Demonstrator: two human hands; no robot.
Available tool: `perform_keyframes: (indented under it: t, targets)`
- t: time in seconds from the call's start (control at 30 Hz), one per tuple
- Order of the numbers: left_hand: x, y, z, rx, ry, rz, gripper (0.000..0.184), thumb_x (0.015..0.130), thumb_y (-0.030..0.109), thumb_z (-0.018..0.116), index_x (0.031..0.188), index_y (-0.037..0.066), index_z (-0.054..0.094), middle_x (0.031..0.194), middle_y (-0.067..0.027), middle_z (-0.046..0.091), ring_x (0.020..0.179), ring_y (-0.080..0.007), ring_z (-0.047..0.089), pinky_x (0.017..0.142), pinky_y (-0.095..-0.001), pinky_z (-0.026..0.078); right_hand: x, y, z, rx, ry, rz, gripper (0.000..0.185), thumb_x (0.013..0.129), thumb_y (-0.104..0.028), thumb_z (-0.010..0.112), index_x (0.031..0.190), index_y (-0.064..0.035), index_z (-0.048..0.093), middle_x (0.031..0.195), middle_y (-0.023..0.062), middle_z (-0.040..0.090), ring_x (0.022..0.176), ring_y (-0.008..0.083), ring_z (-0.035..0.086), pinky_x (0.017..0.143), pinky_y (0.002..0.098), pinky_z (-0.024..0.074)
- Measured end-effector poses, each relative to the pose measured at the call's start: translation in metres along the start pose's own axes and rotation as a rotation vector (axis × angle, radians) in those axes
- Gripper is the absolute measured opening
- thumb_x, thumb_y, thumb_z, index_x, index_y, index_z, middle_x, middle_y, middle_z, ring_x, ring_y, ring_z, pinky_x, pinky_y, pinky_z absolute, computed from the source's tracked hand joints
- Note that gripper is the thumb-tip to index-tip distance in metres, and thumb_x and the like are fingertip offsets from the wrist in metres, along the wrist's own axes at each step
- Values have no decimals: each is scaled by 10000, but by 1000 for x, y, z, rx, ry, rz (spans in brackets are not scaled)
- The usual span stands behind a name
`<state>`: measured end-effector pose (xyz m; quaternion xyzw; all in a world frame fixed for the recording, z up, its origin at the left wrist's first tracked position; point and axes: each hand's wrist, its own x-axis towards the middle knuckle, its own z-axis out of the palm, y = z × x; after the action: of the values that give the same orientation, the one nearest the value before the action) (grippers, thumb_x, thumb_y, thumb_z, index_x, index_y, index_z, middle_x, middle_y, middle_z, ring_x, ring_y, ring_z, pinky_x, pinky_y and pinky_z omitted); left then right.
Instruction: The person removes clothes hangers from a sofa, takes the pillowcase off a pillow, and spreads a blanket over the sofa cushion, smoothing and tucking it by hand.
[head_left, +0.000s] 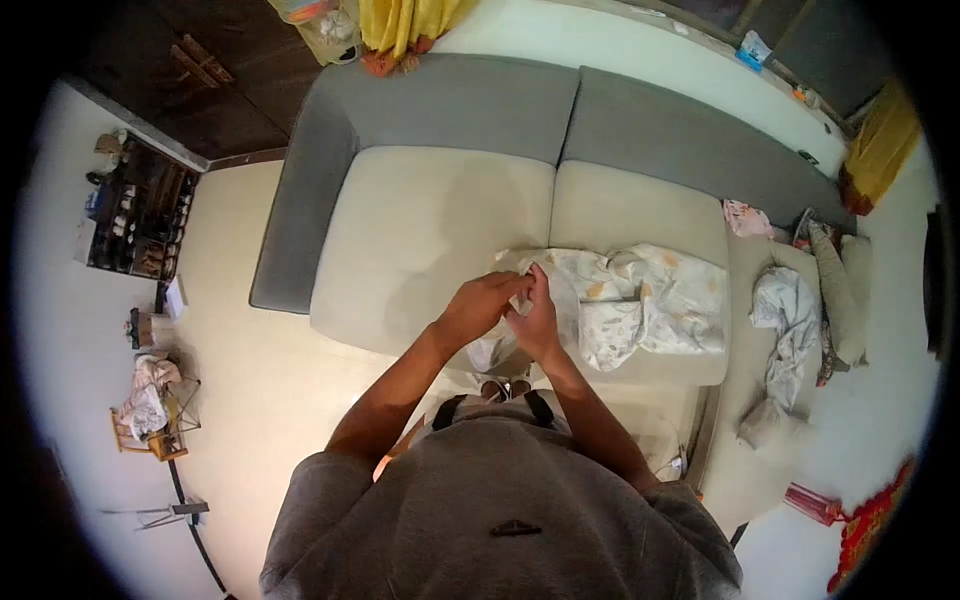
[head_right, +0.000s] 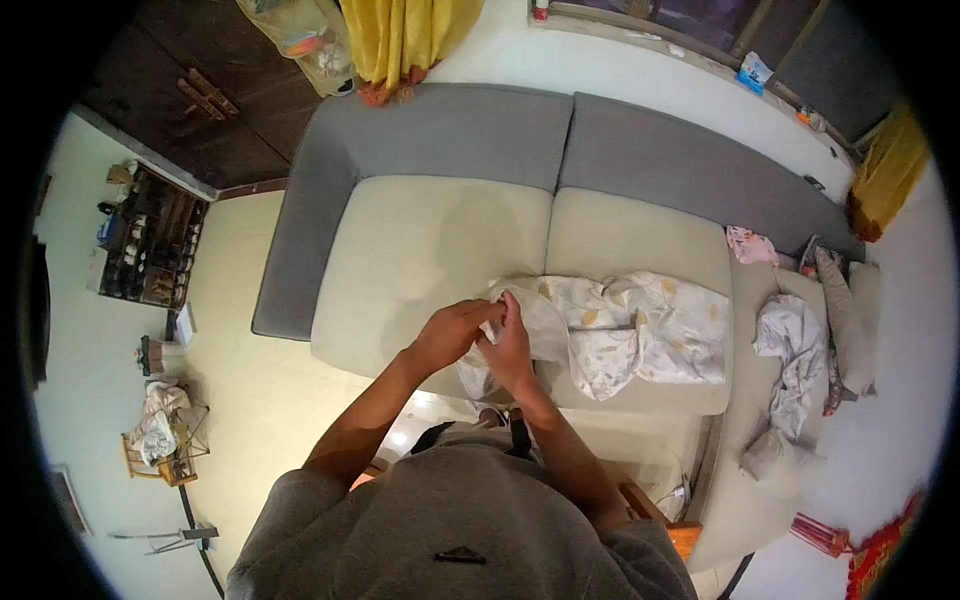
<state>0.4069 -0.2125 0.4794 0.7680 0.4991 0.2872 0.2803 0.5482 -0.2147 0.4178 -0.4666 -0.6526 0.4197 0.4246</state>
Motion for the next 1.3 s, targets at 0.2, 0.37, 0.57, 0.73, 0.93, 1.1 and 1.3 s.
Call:
perform_keyframes:
  t: [0.2, 0.37, 0.57, 0.73, 0.93, 1.1, 1.3]
  targets:
    - [4, -6, -6, 425, 111, -34, 188, 788, 126, 650, 975, 110, 639, 1156, -86, 554, 1045, -257, 566, 783, -378, 509, 21, 17, 14, 200, 21, 100, 475, 837, -1, 552, 1266, -42, 353, 841, 130, 615, 748, 221, 612, 692, 320, 479]
    - [8, -13, -25, 492, 16, 19, 163, 809, 203, 662, 932, 96, 655, 1236, -64, 506, 1144, -268, 505, 832, -383, 501, 21, 5, 20, 206, 47, 165, 217, 899, -17, 488, 1101, -31, 409, 803, 74, 555, 685, 128, 518, 621, 277, 440]
    - [-2, -70, -33, 171, 9, -49, 164, 834, 153, 634, 972, 65, 631, 1116, -114, 598, 1073, -307, 557, 866, -389, 480, 27, 4, 37, -12, -56, 190, 141, 891, -89, 547, 991, -26, 471, 778, 105, 556, 674, 172, 517, 604, 305, 436]
    - [-15, -108, -66, -168, 271, 47, 98, 867, 42, 567, 960, 13, 577, 1050, -145, 607, 1058, -300, 573, 909, -356, 449, 19, -2, 88, -439, -94, 277, 255, 813, -108, 603, 1042, -28, 528, 908, 205, 635, 818, 363, 623, 703, 424, 487]
    - [-39, -120, -115, -618, 178, 194, 89, 890, 46, 541, 960, -6, 553, 1037, -148, 608, 958, -262, 592, 839, -326, 451, -33, 38, 151, -595, 370, 434, 168, 756, -61, 578, 913, -29, 629, 845, 218, 638, 824, 404, 616, 700, 460, 485]
    - [-28, -118, -187, -739, 412, 145, 119, 941, 121, 519, 919, 12, 561, 874, -64, 571, 840, -144, 532, 777, -275, 434, -102, 56, 139, -593, 649, 593, 151, 747, -36, 564, 866, -36, 656, 765, 221, 634, 766, 410, 620, 657, 452, 487]
    - [-42, -172, -221, 29, 295, 86, 120, 883, 123, 593, 947, 22, 578, 870, -107, 593, 867, -243, 552, 878, -374, 396, -136, 47, 132, -299, 987, 645, 164, 909, -117, 488, 883, 6, 594, 739, 211, 582, 652, 341, 551, 634, 385, 452]
